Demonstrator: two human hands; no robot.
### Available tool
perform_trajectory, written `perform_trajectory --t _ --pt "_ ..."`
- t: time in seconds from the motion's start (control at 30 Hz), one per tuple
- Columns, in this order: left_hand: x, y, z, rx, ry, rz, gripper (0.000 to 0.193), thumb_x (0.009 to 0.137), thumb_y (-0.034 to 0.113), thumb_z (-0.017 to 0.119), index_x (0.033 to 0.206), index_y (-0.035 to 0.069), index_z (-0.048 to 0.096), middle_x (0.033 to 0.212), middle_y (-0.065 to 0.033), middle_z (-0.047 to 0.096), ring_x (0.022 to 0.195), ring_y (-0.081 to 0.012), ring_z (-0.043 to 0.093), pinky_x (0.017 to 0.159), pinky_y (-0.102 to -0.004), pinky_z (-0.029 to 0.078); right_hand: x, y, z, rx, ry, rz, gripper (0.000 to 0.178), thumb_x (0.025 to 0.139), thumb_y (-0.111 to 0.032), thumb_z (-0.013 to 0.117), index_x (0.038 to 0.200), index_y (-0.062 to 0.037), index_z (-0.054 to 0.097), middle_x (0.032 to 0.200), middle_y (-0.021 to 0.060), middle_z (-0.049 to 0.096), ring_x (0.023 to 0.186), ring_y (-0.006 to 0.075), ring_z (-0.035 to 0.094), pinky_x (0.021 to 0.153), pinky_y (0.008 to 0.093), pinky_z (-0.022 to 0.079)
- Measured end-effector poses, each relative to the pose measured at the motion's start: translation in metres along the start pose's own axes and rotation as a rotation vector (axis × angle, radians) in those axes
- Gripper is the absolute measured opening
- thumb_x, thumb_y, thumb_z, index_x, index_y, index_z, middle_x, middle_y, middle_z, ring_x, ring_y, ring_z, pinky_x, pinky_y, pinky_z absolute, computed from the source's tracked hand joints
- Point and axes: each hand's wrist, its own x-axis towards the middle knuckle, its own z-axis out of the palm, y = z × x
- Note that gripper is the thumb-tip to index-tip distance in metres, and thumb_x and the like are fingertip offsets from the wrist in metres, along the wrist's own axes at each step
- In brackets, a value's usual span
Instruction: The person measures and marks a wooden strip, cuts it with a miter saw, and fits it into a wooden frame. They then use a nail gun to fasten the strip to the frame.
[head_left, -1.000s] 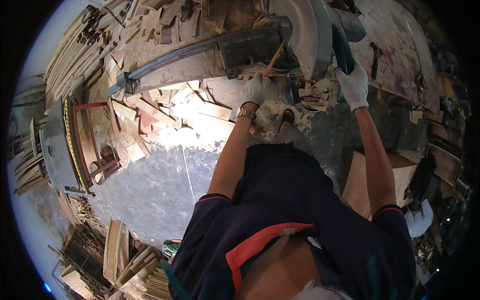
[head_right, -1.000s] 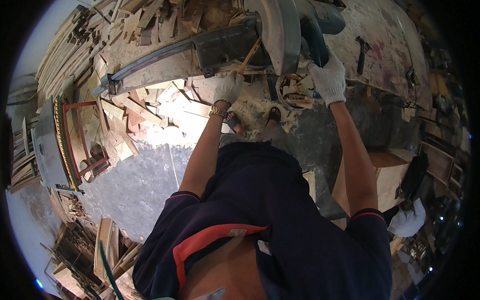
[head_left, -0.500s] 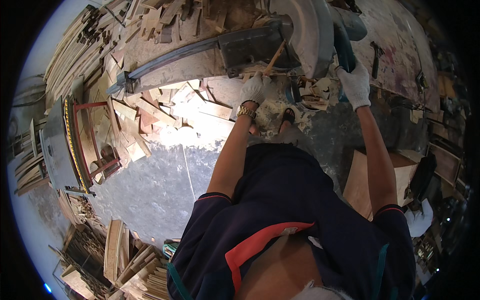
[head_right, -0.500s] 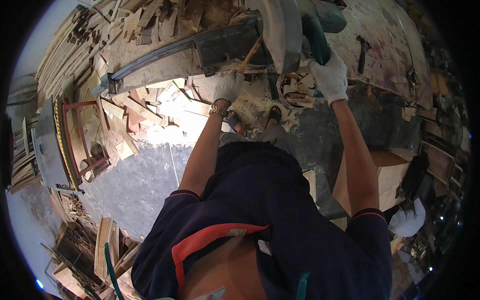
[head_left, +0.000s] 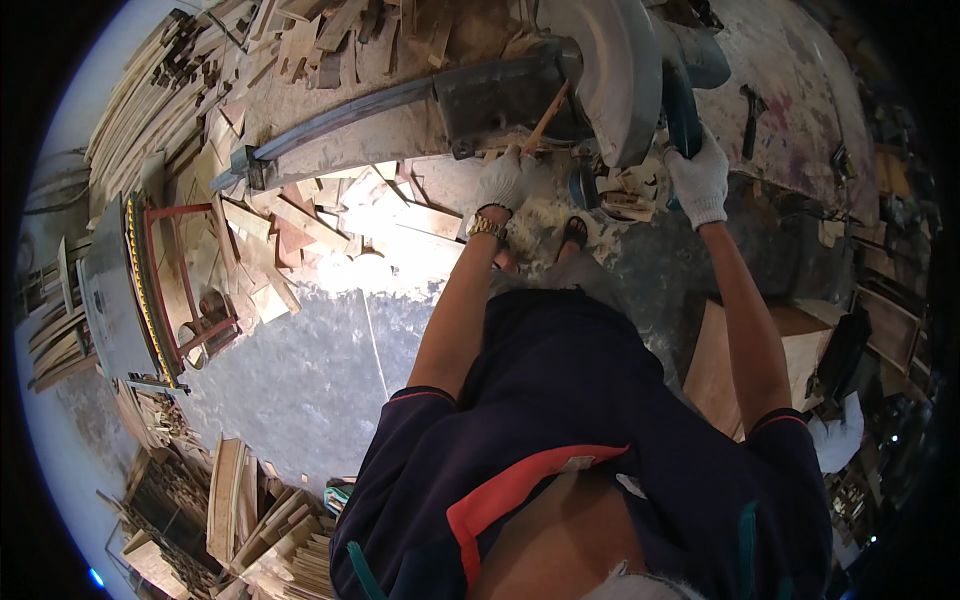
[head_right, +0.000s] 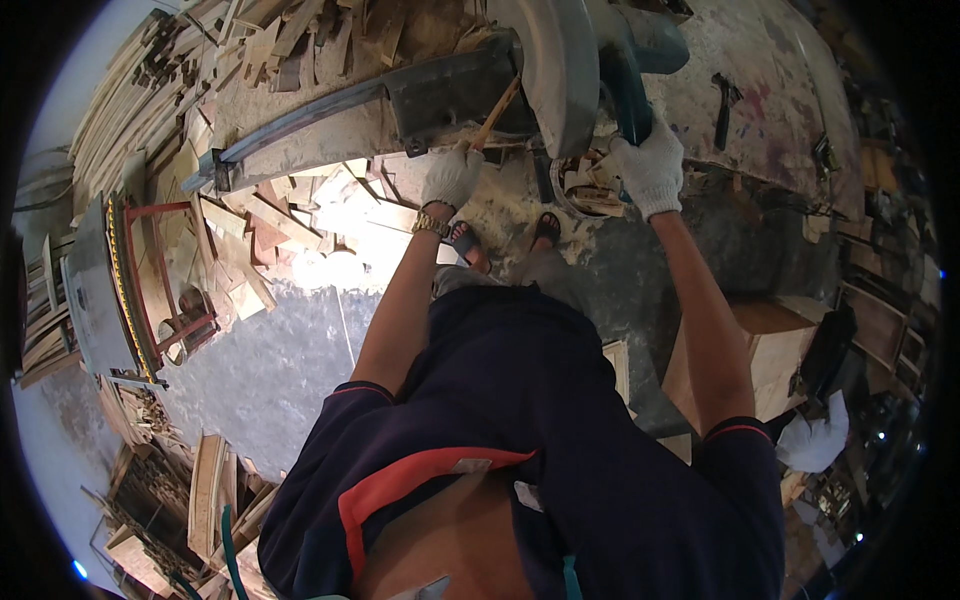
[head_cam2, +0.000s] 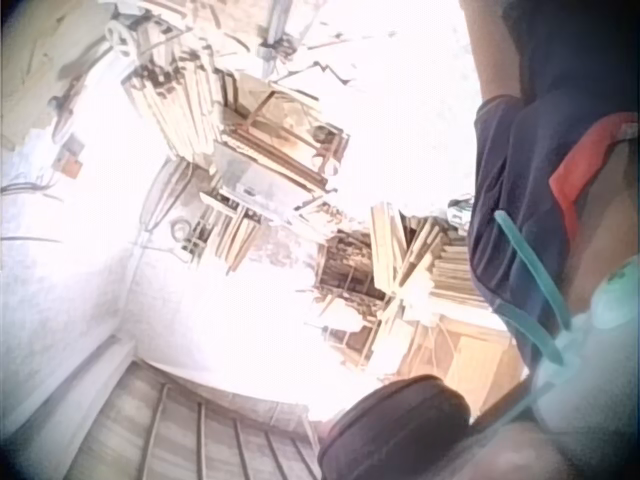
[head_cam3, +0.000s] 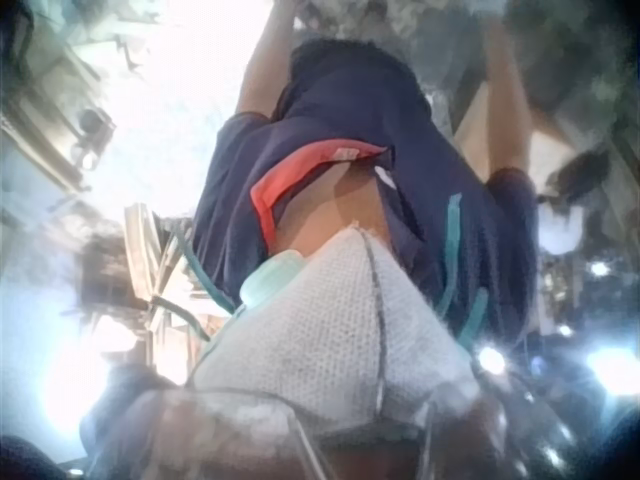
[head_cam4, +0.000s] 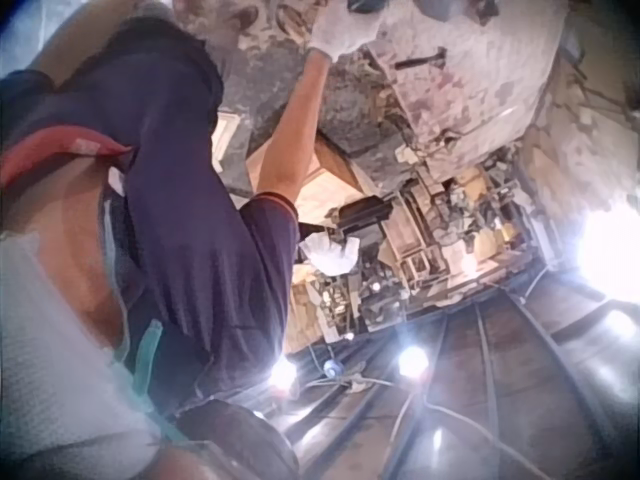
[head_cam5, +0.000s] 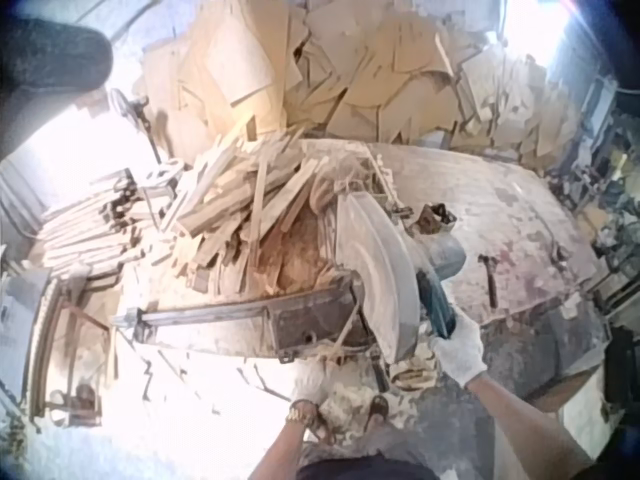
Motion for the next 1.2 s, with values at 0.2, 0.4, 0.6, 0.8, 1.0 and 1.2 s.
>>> perform_trajectory --t 0.2,0.4,0.6,0.8,1.0,1.2 --pt "-0.001 -0.006 0.004 -0.015 0.061 0.099 0.050 0.103 0.044 0.038 0.105 0.001 0.062 0.078 -0.0269 0.067 0.081 -0.0449 0.066 0.069 -0.0539 0.051 -0.009 0.026 0.031 0.013 0.001 0.053 0.047 0.076 -0.020 0.070 0.119 -0.0030 0.062 0.088 0.0168 0.069 0.079 0.0322 0.068 0.075 0.0427 0.052" --pt "0.003 -0.005 -0.003 -0.021 -0.051 0.020 0.052 0.100 0.045 0.041 0.119 0.001 0.062 0.093 -0.0273 0.069 0.090 -0.0454 0.066 0.077 -0.0546 0.050 -0.008 -0.009 0.000 0.055 -0.065 0.083 0.052 0.077 -0.022 0.068 0.125 -0.0024 0.060 0.096 0.0226 0.070 0.089 0.0364 0.071 0.081 0.0453 0.053" --pt "-0.005 -0.016 -0.008 -0.134 -0.022 0.112 0.055 0.099 0.051 0.043 0.113 0.001 0.061 0.088 -0.0268 0.068 0.089 -0.0460 0.066 0.076 -0.0520 0.049 0.080 -0.082 -0.110 -0.024 -0.268 -0.213 0.034 0.086 -0.032 0.059 0.101 -0.0025 0.065 0.075 0.0097 0.066 0.064 0.0183 0.065 0.062 0.0353 0.052" --pt "-0.090 -0.057 -0.043 -0.090 -0.028 -0.104 0.056 0.099 0.055 0.048 0.094 0.000 0.055 0.074 -0.0206 0.061 0.073 -0.0390 0.061 0.067 -0.0469 0.044 0.144 -0.123 -0.130 0.666 -0.445 -0.140 0.023 0.092 -0.021 0.063 0.101 -0.0003 0.068 0.080 0.0107 0.070 0.061 0.0189 0.067 0.054 0.0322 0.055" --pt "-0.166 -0.141 -0.040 -0.262 0.025 -0.326 0.052 0.099 0.050 0.055 0.087 0.000 0.056 0.065 -0.0097 0.057 0.060 -0.0224 0.056 0.058 -0.0387 0.043 0.153 0.005 0.058 0.451 -0.045 -0.202 0.032 0.093 -0.025 0.057 0.117 -0.0078 0.067 0.097 0.0141 0.071 0.083 0.0287 0.066 0.075 0.0407 0.054" --pt "-0.205 -0.142 -0.070 -0.272 0.090 -0.431 0.044 0.100 0.042 0.059 0.081 0.003 0.053 0.061 -0.0046 0.051 0.055 -0.0140 0.047 0.052 -0.0337 0.038 0.104 -0.002 0.150 -0.056 -0.249 -0.390 0.034 0.089 -0.012 0.061 0.123 -0.0127 0.063 0.131 0.0161 0.055 0.101 0.0400 0.063 0.086 0.0488 0.051"
